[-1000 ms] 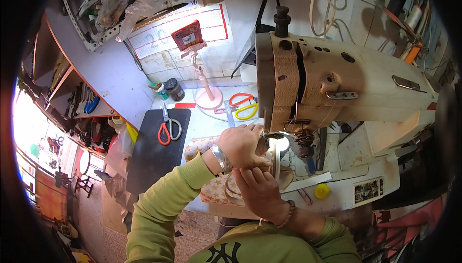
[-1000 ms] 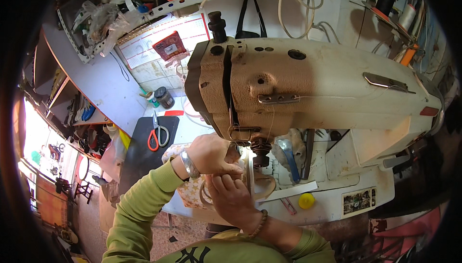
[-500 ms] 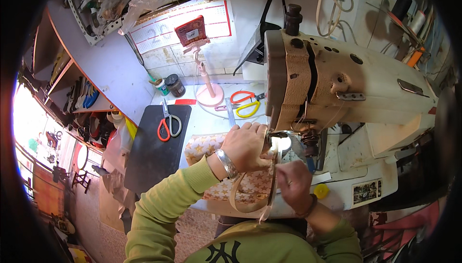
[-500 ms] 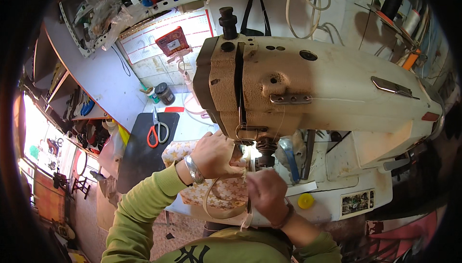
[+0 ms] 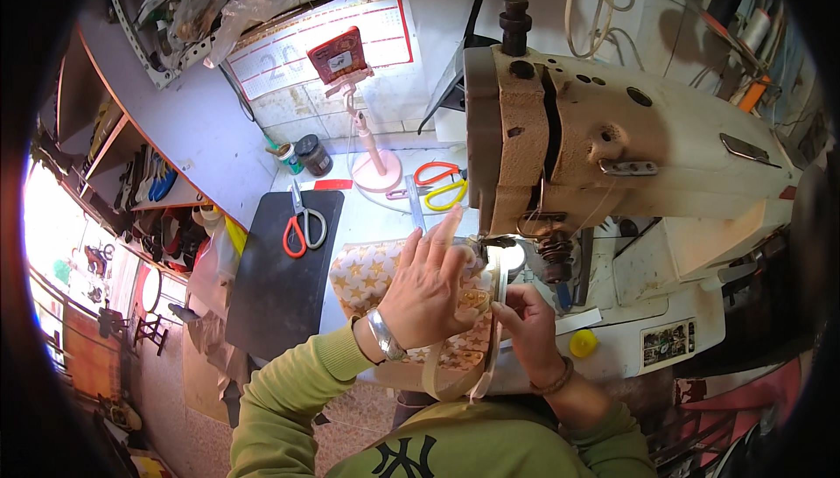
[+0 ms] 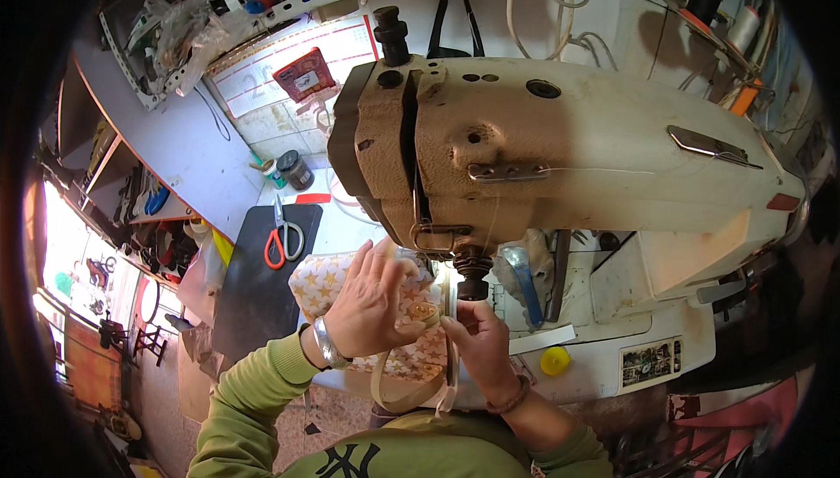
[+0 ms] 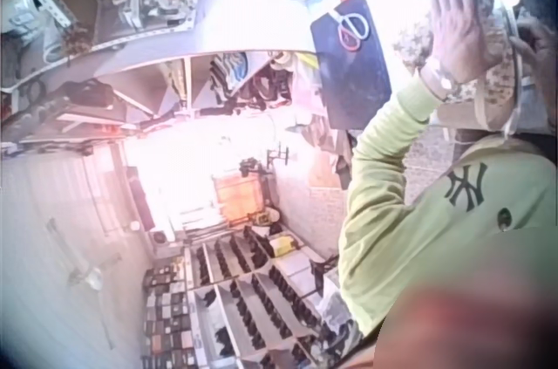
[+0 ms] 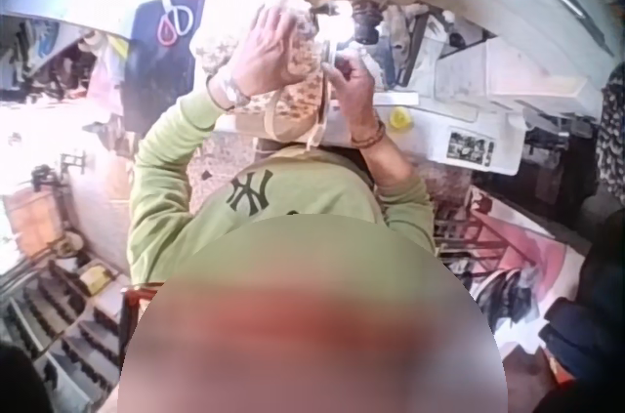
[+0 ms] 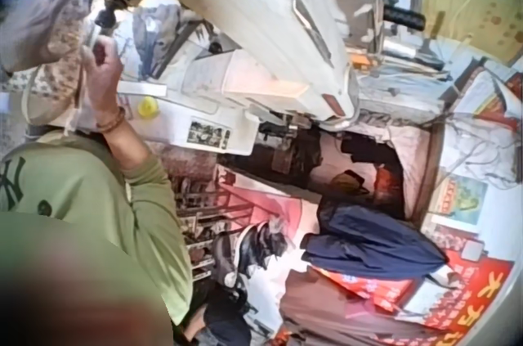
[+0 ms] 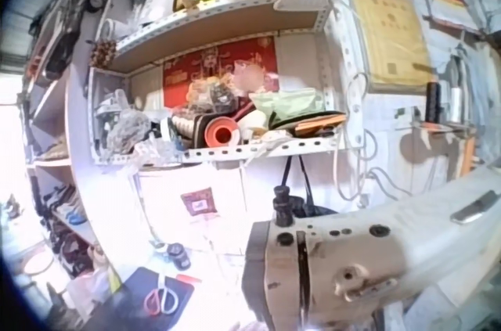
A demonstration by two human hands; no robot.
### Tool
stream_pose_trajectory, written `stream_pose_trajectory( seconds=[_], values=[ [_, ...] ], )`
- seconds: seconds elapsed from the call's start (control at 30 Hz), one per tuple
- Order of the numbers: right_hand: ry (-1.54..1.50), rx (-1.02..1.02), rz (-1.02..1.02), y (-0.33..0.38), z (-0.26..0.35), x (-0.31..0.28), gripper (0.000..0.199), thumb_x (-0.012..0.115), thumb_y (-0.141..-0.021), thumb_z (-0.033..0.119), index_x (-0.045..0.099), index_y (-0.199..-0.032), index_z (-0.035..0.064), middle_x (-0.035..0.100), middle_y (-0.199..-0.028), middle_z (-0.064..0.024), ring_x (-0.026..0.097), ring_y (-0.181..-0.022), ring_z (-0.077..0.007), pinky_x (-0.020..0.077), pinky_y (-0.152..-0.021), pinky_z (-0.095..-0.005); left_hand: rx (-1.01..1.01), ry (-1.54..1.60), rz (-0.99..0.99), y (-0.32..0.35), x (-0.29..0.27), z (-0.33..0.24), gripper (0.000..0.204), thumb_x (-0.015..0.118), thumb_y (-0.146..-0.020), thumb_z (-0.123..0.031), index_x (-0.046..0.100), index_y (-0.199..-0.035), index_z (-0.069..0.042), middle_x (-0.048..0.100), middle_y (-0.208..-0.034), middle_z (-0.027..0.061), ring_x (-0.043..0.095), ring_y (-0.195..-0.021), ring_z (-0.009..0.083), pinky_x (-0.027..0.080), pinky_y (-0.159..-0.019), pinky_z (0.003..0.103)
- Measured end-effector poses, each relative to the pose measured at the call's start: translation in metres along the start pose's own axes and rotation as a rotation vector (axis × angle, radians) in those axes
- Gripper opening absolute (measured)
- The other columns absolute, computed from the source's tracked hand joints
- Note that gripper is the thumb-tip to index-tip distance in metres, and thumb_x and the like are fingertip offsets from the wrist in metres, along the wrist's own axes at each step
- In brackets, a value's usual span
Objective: The person aligns a white fabric strip along the top edge of a patterned tote bag and sews it using a sewing machine. They repeatedly adjust the bag and strip, guide the fabric under the needle, and trim excess material with scissors.
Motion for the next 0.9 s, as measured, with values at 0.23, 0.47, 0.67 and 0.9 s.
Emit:
stream_pose_trajectory(
  seconds=[0.23,0.47,0.67,0.9],
  values=[
    [0.058,0.104,0.155,-0.012,-0.004,0.003,0.011,0.061,-0.091,0.011,0.061,-0.089,0.0000,0.062,-0.078,0.0008,0.052,-0.071,-0.0031,0.0450,-0.063,-0.0210,0.147,-0.049,-0.054,0.001,-0.002,-0.005,0.024,0.072,-0.075,-0.026,0.063,-0.082,-0.004,0.048,-0.124,0.0205,0.037,-0.124,0.0395,0.027,-0.106,0.051],
    [0.071,0.017,0.041,-0.012,-0.013,0.009,0.017,0.060,-0.089,0.013,0.066,-0.095,-0.0018,0.067,-0.077,-0.0028,0.055,-0.070,-0.0047,0.0478,-0.064,-0.0250,0.175,-0.103,0.003,-0.003,0.005,0.006,0.014,0.064,-0.072,-0.015,0.063,-0.080,-0.004,0.042,-0.139,0.0189,0.040,-0.122,0.0335,0.033,-0.097,0.045],
    [-0.045,0.063,0.073,-0.009,-0.014,0.010,0.015,0.057,-0.092,0.010,0.063,-0.096,-0.0019,0.064,-0.083,0.0001,0.053,-0.074,-0.0037,0.0469,-0.067,-0.0225,0.159,-0.059,-0.012,-0.005,0.006,0.007,0.014,0.066,-0.072,-0.018,0.063,-0.078,-0.005,0.047,-0.130,0.0176,0.041,-0.120,0.0329,0.032,-0.098,0.045],
    [-0.119,0.061,0.075,-0.006,-0.013,0.011,0.007,0.059,-0.090,0.006,0.060,-0.091,-0.0015,0.061,-0.082,0.0025,0.052,-0.073,-0.0022,0.0452,-0.063,-0.0201,0.168,-0.098,-0.030,-0.005,0.003,0.005,0.017,0.069,-0.073,-0.021,0.064,-0.080,-0.006,0.053,-0.118,0.0169,0.043,-0.118,0.0335,0.032,-0.097,0.046]
  ],
)
Point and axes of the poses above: each hand's wrist, its own y-axis away from the middle knuckle, its own x-axis out of the palm, z = x × y, the point moved 6 cm from there along -y, towards the middle knuckle
